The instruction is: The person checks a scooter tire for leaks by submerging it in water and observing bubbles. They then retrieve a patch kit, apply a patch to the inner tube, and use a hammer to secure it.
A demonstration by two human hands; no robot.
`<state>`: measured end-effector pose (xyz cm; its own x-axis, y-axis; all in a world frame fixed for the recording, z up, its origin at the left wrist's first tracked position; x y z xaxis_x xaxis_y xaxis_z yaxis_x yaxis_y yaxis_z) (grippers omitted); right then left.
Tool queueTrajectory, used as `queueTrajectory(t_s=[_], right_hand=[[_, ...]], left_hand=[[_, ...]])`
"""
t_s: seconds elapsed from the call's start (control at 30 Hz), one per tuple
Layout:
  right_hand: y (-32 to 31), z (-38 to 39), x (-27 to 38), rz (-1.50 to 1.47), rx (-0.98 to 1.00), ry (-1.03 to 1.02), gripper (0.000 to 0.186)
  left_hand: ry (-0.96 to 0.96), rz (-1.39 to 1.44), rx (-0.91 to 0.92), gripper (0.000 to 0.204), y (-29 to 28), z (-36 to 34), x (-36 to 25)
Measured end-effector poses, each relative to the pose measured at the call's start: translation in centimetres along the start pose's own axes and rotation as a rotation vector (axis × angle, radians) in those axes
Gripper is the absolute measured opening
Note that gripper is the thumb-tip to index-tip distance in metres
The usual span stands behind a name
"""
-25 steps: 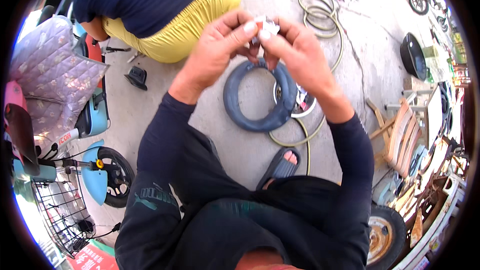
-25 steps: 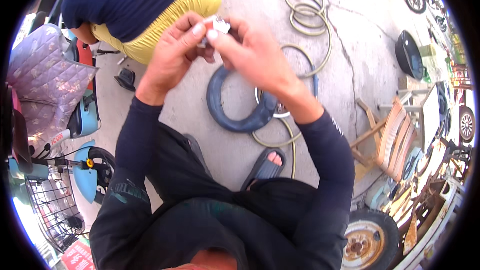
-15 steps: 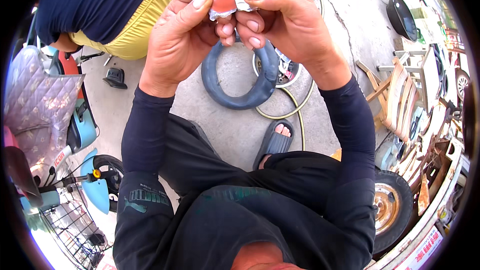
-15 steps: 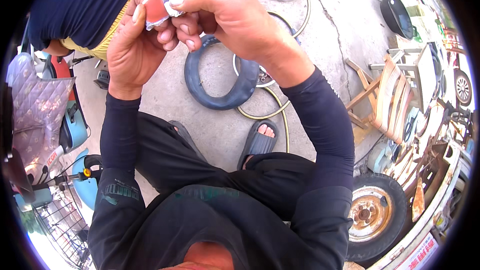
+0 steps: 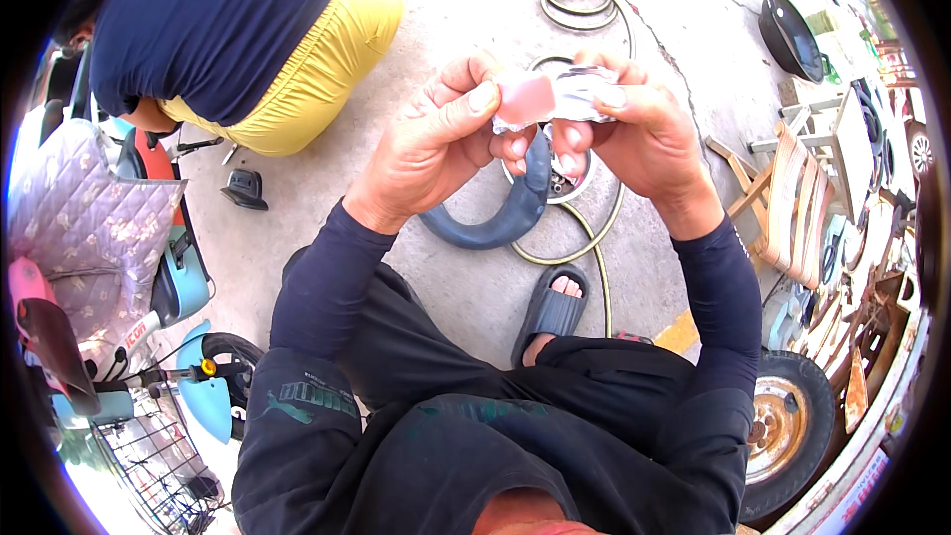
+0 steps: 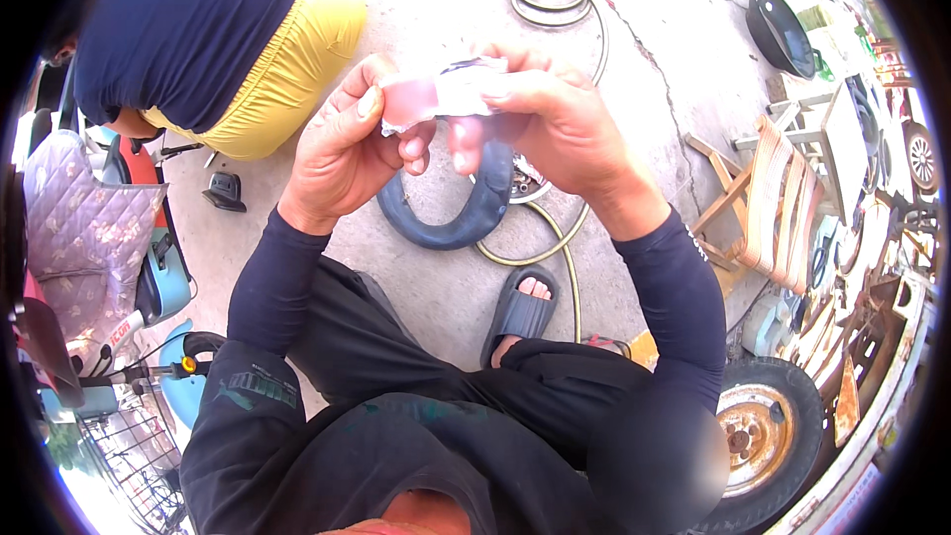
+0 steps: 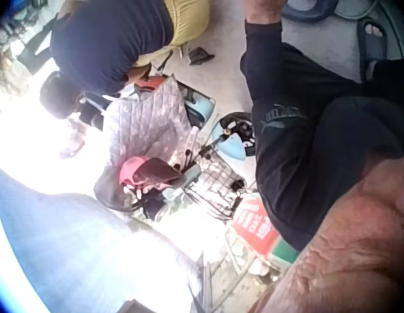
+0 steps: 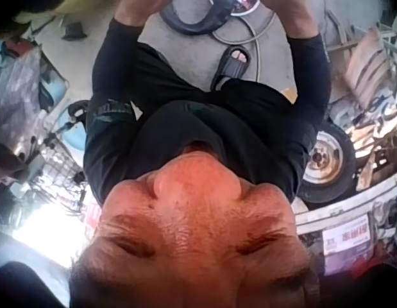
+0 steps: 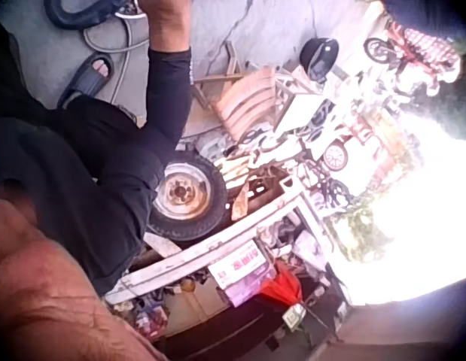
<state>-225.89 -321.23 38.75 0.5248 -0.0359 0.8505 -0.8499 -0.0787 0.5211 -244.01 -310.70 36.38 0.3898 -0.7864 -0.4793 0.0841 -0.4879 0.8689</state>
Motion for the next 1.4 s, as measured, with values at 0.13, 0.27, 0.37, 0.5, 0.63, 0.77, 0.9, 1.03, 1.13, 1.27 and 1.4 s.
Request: queueTrajectory(t_s=[0.13,0.27,0.37,0.5,0.63,0.77,0.9,1.03,1.13,1.27,1.4], right_hand=[[-6.3,4.0,3.6,0.307,-0.306,-0.154,0.025],[-16.4,12.5,3.1,1.054,-0.704,0.369,0.034],[-21.7,19.4,-1.4,2.063,-0.775,0.891,0.041],[-12.1,14.3,-5.1,0.307,-0.649,0.279,0.04],[-5.8,8.7,-5.4,0.103,-0.35,0.144,0.041],[-5.9,8.6,-5.0,0.167,-0.304,0.219,0.033],[-6.8,9.0,-5.8,0.128,-0.372,0.24,0.023],[-6.6,9.3,-6.1,0.159,-0.36,0.287,0.023],[-6.7,9.5,-6.5,0.14,-0.374,0.284,0.024],[-6.4,9.6,-7.0,0.197,-0.389,0.286,0.025],[-5.9,9.5,-8.1,0.169,-0.521,0.234,0.024]], left_hand=[[0.03,-0.136,-0.13,0.019,-0.2,0.7,-0.6],[-0.08,-0.208,-0.181,0.016,-0.1,0.1,1.5],[-0.108,-0.375,-0.196,0.016,-0.4,-0.5,2.6],[-0.164,-0.479,-0.261,0.017,-0.8,-0.6,5.6],[-0.294,-0.549,-0.271,0.019,-1.6,-0.9,7.6],[-0.366,-0.672,-0.274,0.02,-1.6,-1.2,8.2],[-0.404,-0.747,-0.229,0.022,-1.8,-1.6,8.3],[-0.436,-0.796,-0.212,0.024,-1.8,-1.8,8.5],[-0.47,-0.821,-0.225,0.024,-2.1,-1.9,8.4],[-0.507,-0.879,-0.203,0.026,-2.2,-2.0,8.2],[-0.437,-0.65,-0.281,0.032,-2.8,-2.0,7.8]])
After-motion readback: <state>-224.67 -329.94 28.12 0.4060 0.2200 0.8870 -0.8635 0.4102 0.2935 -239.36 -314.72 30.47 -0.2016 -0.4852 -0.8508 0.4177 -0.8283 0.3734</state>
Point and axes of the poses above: each hand's wrist, its own z-axis away from the middle knuckle, its own y-axis out of the palm, x = y × z, the point moved 1 cm from there along -z, towards the middle knuckle, and after that the axes turned 10 degrees about z, right-handed, at the moved point
